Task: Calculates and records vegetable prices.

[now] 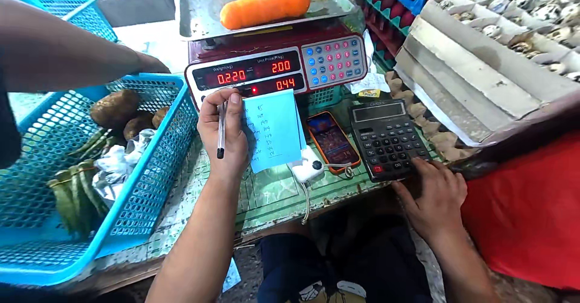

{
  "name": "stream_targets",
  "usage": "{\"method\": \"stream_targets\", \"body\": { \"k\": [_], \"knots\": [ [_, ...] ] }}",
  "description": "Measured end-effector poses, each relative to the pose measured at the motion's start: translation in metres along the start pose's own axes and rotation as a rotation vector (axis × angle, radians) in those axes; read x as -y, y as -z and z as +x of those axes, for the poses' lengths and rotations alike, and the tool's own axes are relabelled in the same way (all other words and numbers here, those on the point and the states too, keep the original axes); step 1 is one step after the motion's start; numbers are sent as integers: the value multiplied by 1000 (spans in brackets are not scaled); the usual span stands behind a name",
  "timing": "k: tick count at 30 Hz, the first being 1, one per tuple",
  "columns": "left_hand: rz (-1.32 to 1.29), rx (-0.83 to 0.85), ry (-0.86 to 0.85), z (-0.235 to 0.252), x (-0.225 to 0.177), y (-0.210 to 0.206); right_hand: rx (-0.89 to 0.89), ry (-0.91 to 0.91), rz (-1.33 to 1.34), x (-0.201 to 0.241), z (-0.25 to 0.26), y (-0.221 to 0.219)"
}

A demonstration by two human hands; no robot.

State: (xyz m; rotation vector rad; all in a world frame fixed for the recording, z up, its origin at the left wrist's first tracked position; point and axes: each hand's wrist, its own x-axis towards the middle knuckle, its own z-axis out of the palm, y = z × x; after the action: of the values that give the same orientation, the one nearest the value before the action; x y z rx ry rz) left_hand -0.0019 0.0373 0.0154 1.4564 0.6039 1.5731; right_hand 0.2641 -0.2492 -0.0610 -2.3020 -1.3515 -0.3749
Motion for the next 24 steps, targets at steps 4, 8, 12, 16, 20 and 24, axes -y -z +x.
{"method": "stream_targets", "body": {
  "k": [4, 8, 12, 16, 20, 24],
  "knots": [
    [22, -3, -6, -1, 1, -1, 26, -17, -1, 1, 2, 2],
    [32, -12, -30, -1, 2, 0, 26, -19, 6, 1, -2, 0],
    [29, -10, -20, -1, 3, 0, 20, -19, 13, 2, -5, -1],
    [40, 6, -19, -2, 3, -2, 16, -16, 32, 4, -4, 3],
    [-32, 11, 17, -4, 2, -5, -159, 109, 369, 62, 1, 31],
    [-105, 2, 146, -8, -3, -7, 96, 127, 734, 143, 31, 18]
  ]
}}
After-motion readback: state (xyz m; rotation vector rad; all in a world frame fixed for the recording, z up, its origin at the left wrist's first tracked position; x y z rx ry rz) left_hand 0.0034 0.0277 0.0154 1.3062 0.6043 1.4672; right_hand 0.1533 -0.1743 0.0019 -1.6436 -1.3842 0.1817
